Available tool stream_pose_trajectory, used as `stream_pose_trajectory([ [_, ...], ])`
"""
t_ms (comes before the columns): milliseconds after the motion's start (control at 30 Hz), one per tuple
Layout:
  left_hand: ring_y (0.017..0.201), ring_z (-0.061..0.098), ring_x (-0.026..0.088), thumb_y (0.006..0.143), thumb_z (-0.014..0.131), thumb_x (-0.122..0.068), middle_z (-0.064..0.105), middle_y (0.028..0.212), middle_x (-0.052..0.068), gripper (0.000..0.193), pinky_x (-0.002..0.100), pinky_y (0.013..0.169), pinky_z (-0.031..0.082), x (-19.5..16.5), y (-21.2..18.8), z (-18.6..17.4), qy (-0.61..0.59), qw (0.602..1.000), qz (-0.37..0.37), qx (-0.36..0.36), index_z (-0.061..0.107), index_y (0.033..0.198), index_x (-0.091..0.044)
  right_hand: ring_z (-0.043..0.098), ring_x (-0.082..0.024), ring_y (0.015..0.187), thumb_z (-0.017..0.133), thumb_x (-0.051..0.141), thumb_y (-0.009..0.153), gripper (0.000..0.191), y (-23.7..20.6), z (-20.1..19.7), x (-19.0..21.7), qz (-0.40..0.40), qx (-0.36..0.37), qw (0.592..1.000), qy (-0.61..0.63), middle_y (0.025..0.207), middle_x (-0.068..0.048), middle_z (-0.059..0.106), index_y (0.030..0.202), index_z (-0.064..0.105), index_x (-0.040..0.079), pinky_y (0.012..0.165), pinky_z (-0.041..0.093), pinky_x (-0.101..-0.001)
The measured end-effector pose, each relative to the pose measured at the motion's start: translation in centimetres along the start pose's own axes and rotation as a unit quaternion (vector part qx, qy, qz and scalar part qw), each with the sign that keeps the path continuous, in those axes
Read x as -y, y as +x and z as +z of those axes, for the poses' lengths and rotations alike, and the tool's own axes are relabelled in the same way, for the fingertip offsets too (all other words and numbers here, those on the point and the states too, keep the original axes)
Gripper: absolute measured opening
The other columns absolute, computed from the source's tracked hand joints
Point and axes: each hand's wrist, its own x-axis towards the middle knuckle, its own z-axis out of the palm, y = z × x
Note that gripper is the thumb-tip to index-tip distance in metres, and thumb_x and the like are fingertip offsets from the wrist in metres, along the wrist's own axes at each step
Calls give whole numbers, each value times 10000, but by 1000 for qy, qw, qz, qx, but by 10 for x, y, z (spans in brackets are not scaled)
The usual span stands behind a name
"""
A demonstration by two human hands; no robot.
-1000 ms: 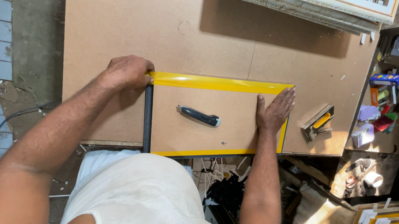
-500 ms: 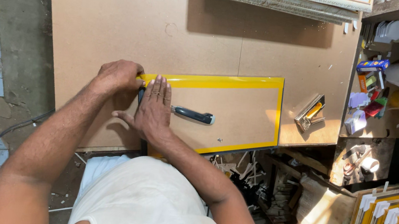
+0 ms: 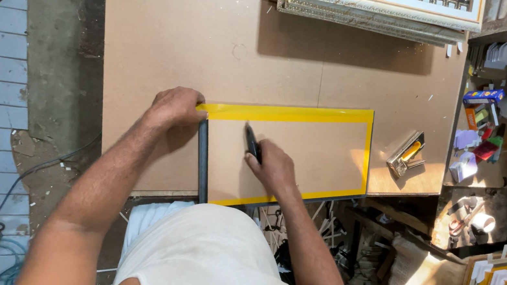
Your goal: The person applies yellow tape along the edges of a rectangular frame on a workbench, then uses a utility knife to trim excess tape and smooths the edges. They repeat the taping and trimming process on another frame, handling the frames and tools directly.
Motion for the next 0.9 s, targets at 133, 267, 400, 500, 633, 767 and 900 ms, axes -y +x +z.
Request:
stream_pose_trajectory([
  [133, 1082, 707, 278, 829, 730, -368, 766, 1099, 90, 412, 446, 1000, 518, 5, 0, 1, -10, 1000, 6, -13, 757, 1200, -194, 694, -409, 784, 629, 301, 942, 290, 8, 38, 44, -46, -41, 995, 82, 864, -196, 702, 1067, 639, 39, 716, 545, -524],
  [267, 1081, 701, 302, 827, 731, -385, 758, 1105, 103, 419, 456, 979, 529, 10, 1, 2, -13, 1000, 17, -21, 756, 1198, -190, 690, -422, 734, 677, 301, 911, 306, 8, 49, 74, -64, -31, 997, 37, 782, -230, 696, 1011, 660, 12, 689, 557, -528],
  [400, 1071, 704, 316, 836, 721, -380, 757, 1093, 111, 406, 461, 965, 536, 12, 1, 4, -8, 999, 28, -26, 761, 1191, -187, 709, -398, 700, 669, 289, 910, 301, 8, 41, 87, -24, 28, 999, 33, 727, -225, 699, 985, 670, -3, 692, 580, -498],
  [500, 1048, 716, 292, 834, 727, -369, 762, 1079, 100, 401, 459, 954, 537, 10, 0, 3, -13, 1000, 8, -22, 747, 1190, -187, 726, -368, 679, 660, 282, 906, 294, 13, 37, 93, -7, 62, 998, 25, 702, -206, 696, 969, 677, -5, 692, 595, -471],
  [633, 1038, 718, 276, 852, 728, -344, 770, 1086, 96, 360, 456, 960, 535, 7, -2, 1, -13, 1000, 2, -20, 748, 1173, -184, 719, -348, 673, 662, 296, 907, 289, 14, 32, 94, -27, 61, 997, 29, 676, -181, 701, 908, 707, 11, 703, 588, -457],
  [767, 1059, 709, 316, 924, 694, -236, 744, 1081, 143, 234, 448, 951, 567, 12, -14, 5, 68, 993, 21, -94, 782, 1120, -143, 706, -335, 704, 675, 324, 902, 258, -1, 15, 71, -57, 58, 997, -5, 723, -143, 713, 917, 733, 73, 705, 561, -463],
  [900, 1079, 689, 366, 978, 627, -129, 655, 1181, 202, 222, 474, 943, 581, 30, -31, 4, 14, 982, -15, -188, 762, 1150, -93, 704, -295, 858, 726, 368, 879, 285, -13, -2, 29, -105, 8, 993, -49, 923, -115, 720, 965, 741, 97, 776, 556, -433],
])
